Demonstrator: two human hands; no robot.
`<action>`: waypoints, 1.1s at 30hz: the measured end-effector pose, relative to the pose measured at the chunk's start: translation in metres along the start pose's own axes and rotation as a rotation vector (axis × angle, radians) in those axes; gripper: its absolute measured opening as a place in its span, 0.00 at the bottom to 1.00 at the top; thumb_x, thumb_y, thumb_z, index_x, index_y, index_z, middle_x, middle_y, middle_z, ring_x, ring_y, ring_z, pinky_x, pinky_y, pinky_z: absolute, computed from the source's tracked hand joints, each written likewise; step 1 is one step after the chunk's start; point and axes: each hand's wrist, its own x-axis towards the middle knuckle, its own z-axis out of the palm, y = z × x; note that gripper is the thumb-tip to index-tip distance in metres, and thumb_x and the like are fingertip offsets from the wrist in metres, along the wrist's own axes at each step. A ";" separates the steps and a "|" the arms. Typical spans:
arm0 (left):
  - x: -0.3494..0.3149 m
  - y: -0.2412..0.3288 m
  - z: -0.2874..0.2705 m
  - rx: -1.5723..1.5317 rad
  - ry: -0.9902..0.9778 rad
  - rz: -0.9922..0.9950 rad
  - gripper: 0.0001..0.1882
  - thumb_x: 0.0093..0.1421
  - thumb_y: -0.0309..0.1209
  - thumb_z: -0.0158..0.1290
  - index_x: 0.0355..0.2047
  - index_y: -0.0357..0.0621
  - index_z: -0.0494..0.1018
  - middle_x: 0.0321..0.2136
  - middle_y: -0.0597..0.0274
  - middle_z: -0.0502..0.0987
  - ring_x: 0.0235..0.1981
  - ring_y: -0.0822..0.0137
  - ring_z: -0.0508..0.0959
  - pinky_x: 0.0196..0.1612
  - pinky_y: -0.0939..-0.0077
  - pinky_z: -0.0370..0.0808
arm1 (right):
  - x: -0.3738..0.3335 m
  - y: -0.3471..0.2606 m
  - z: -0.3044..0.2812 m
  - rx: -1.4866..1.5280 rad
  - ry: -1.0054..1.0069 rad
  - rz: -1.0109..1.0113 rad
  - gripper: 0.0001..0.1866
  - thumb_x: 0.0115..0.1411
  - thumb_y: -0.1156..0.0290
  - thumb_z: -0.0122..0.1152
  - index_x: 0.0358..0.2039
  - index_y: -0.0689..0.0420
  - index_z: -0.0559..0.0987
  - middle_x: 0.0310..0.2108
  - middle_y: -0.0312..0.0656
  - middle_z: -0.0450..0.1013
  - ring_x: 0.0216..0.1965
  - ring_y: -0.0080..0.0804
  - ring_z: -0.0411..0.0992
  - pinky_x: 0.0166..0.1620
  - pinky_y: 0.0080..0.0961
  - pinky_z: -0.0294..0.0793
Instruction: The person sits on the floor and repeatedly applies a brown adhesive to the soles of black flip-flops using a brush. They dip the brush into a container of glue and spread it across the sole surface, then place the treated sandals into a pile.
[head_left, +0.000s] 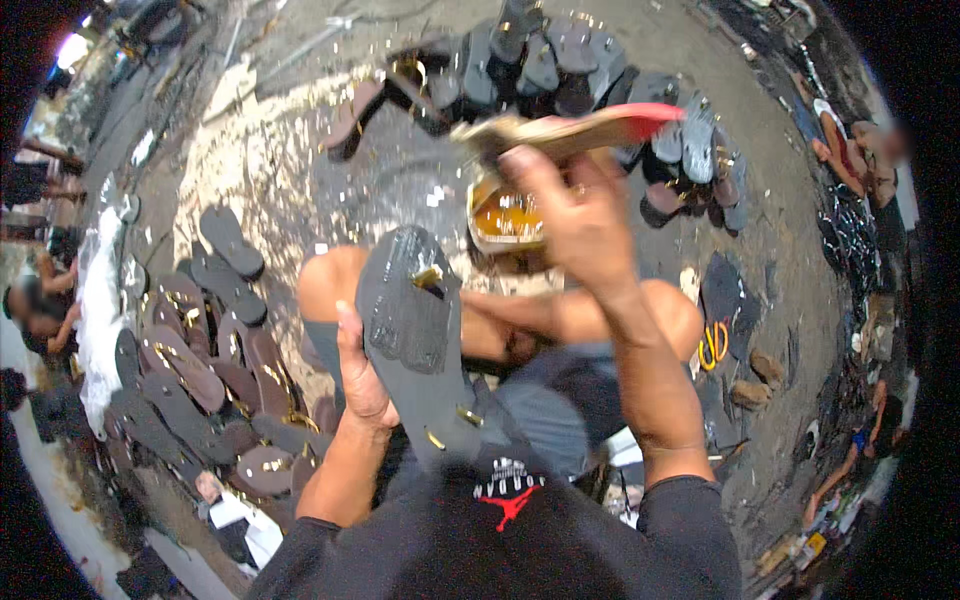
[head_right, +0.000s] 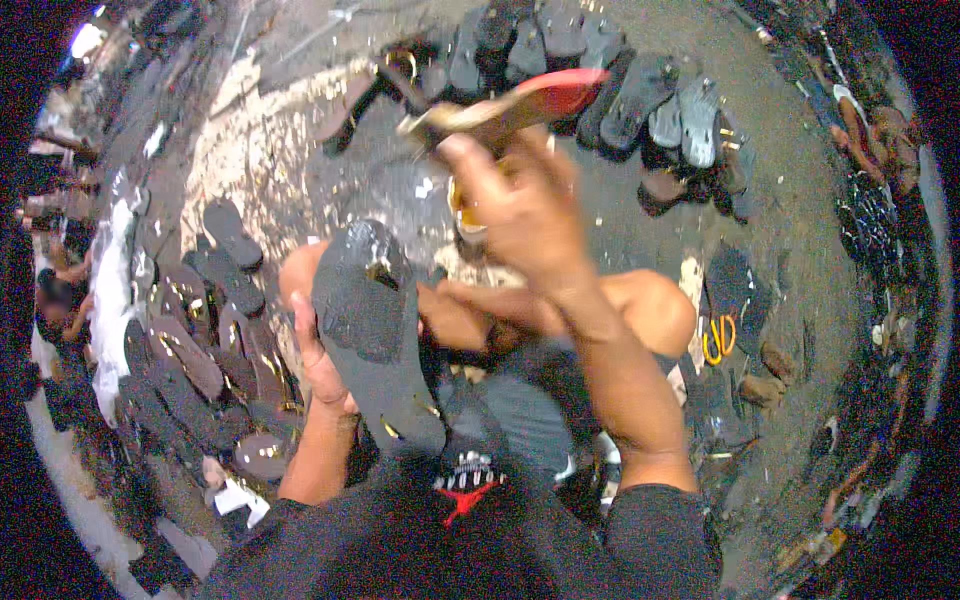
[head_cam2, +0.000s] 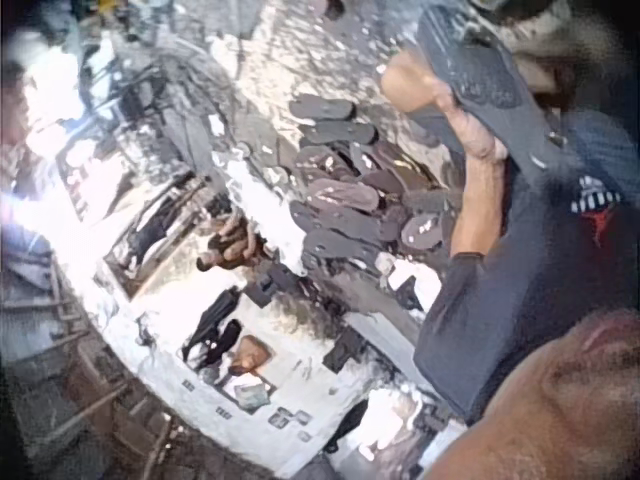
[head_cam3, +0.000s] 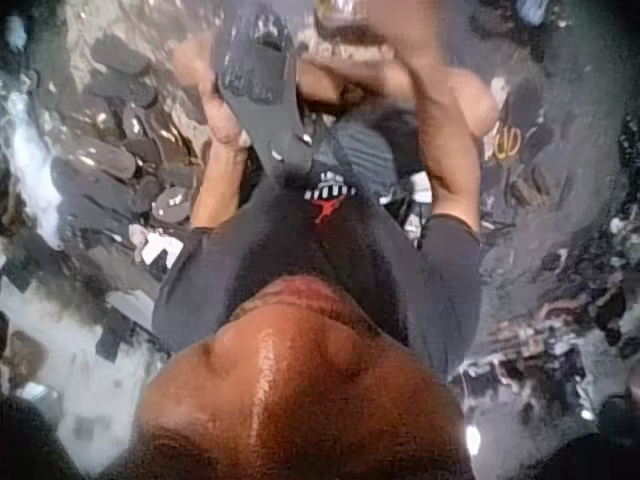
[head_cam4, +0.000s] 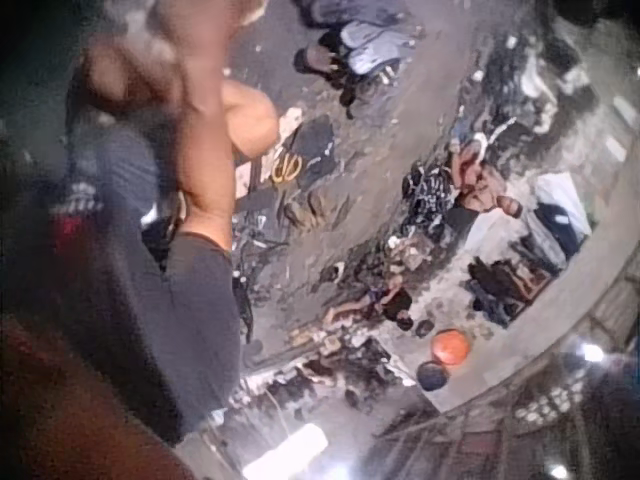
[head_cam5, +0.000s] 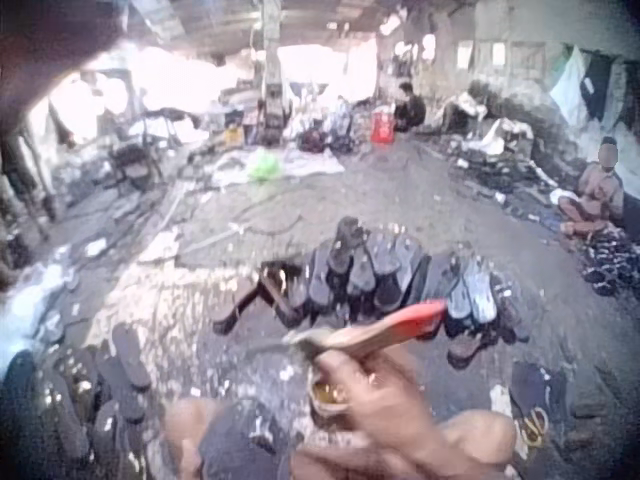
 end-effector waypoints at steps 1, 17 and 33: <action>-0.012 -0.003 -0.014 0.031 -0.027 -0.078 0.47 0.60 0.70 0.45 0.63 0.40 0.63 0.53 0.49 0.74 0.46 0.54 0.80 0.47 0.60 0.81 | 0.003 -0.012 -0.016 -0.084 0.033 0.038 0.14 0.65 0.69 0.64 0.48 0.62 0.78 0.43 0.37 0.79 0.46 0.24 0.74 0.52 0.24 0.73; 0.093 -0.012 0.031 -0.014 0.009 0.287 0.42 0.65 0.64 0.44 0.63 0.39 0.62 0.50 0.48 0.77 0.37 0.60 0.83 0.38 0.65 0.84 | -0.066 0.023 0.024 -0.338 -0.059 -0.345 0.11 0.63 0.72 0.60 0.45 0.59 0.80 0.44 0.47 0.78 0.46 0.42 0.77 0.50 0.36 0.75; 0.135 -0.008 0.004 0.127 -0.091 0.006 0.33 0.70 0.58 0.38 0.58 0.43 0.68 0.46 0.52 0.80 0.44 0.56 0.81 0.47 0.57 0.81 | -0.101 -0.019 -0.027 -0.044 -0.486 -0.144 0.13 0.59 0.74 0.64 0.46 0.53 0.79 0.42 0.40 0.76 0.45 0.41 0.73 0.48 0.38 0.70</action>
